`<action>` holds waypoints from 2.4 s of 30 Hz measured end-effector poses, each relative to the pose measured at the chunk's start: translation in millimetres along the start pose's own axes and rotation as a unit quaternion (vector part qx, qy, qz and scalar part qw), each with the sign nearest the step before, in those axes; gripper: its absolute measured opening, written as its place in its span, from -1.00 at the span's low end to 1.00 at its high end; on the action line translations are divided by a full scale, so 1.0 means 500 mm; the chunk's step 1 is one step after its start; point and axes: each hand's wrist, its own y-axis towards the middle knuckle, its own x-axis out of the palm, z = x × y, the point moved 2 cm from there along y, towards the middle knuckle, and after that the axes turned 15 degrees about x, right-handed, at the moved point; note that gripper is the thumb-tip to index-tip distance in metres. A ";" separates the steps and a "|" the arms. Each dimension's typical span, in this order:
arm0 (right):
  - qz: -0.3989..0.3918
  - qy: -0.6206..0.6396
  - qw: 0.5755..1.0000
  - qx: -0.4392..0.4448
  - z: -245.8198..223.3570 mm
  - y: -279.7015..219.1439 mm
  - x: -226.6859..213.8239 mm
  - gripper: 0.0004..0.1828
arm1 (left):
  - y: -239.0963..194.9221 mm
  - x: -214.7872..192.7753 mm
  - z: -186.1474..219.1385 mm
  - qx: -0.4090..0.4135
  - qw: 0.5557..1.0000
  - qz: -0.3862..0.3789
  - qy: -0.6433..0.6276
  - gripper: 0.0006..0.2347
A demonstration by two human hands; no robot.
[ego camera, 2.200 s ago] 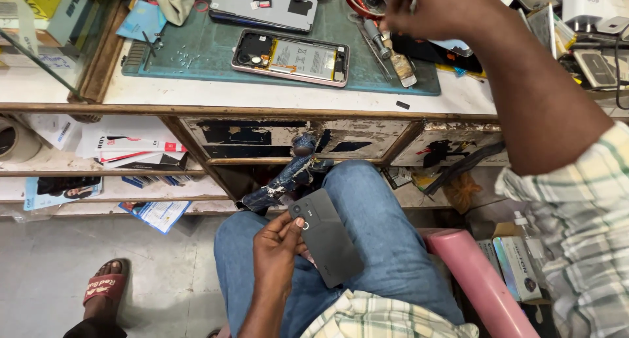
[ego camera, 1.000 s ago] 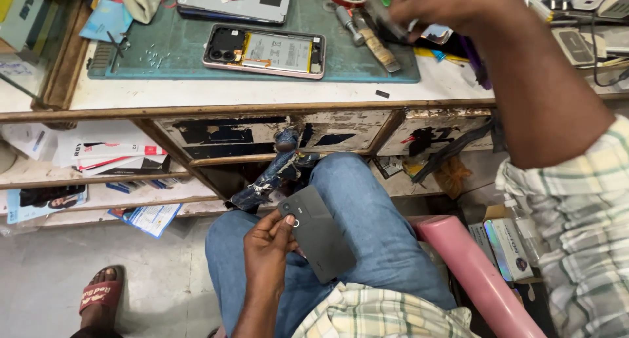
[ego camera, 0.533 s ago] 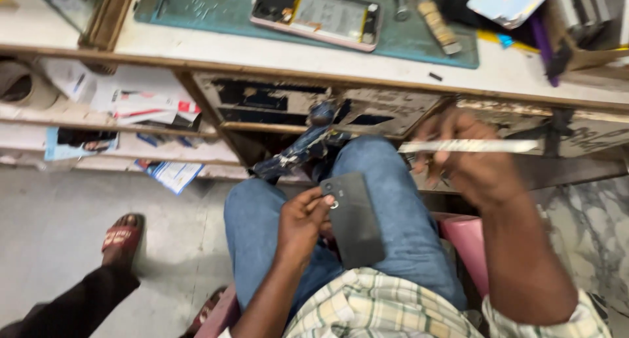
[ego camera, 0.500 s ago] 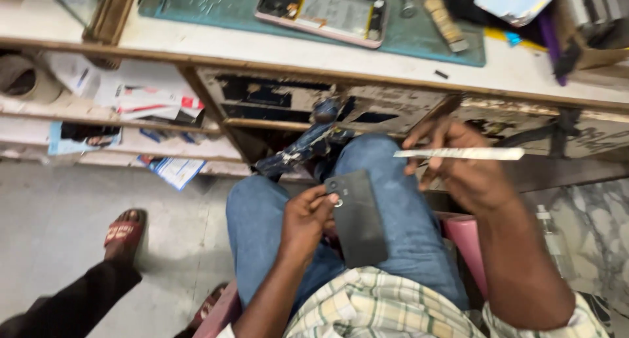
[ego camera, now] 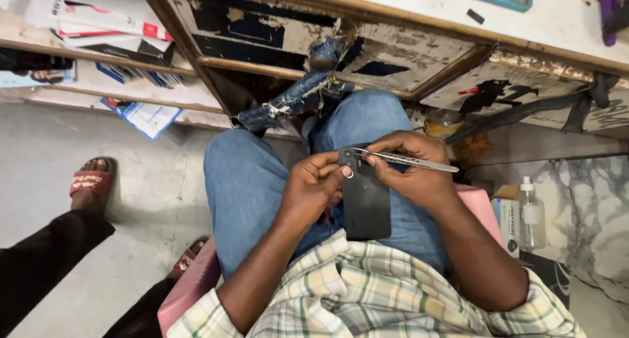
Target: The person works on a disassembled smartphone, handling the internal frame and battery area. They then receive a small circular component and a black phone back cover, and proceed to attach the component to the camera area of the back cover using tweezers.
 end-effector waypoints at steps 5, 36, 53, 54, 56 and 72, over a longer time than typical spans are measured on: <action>0.005 -0.008 1.000 -0.013 0.002 -0.005 0.001 -0.82 | -0.002 -0.002 -0.007 0.011 0.999 -0.021 -0.036 -0.74; -0.021 0.001 0.999 -0.039 0.009 -0.005 0.005 -0.81 | -0.006 0.005 0.015 0.011 1.000 -0.014 -0.016 -0.73; -0.015 0.023 0.994 -0.105 0.023 -0.004 0.013 -0.83 | -0.003 0.001 0.009 0.009 1.000 -0.013 -0.006 -0.73; -0.011 0.013 0.993 -0.115 0.023 -0.005 0.012 -0.83 | -0.003 0.001 0.010 0.008 1.000 -0.013 -0.007 -0.73; -0.003 -0.005 0.991 -0.134 0.023 -0.007 0.012 -0.84 | -0.003 0.001 0.011 0.007 1.000 -0.013 -0.009 -0.73; -0.003 0.004 0.997 -0.074 0.023 -0.007 0.008 -0.82 | -0.003 0.000 0.004 0.014 1.000 -0.015 -0.006 -0.71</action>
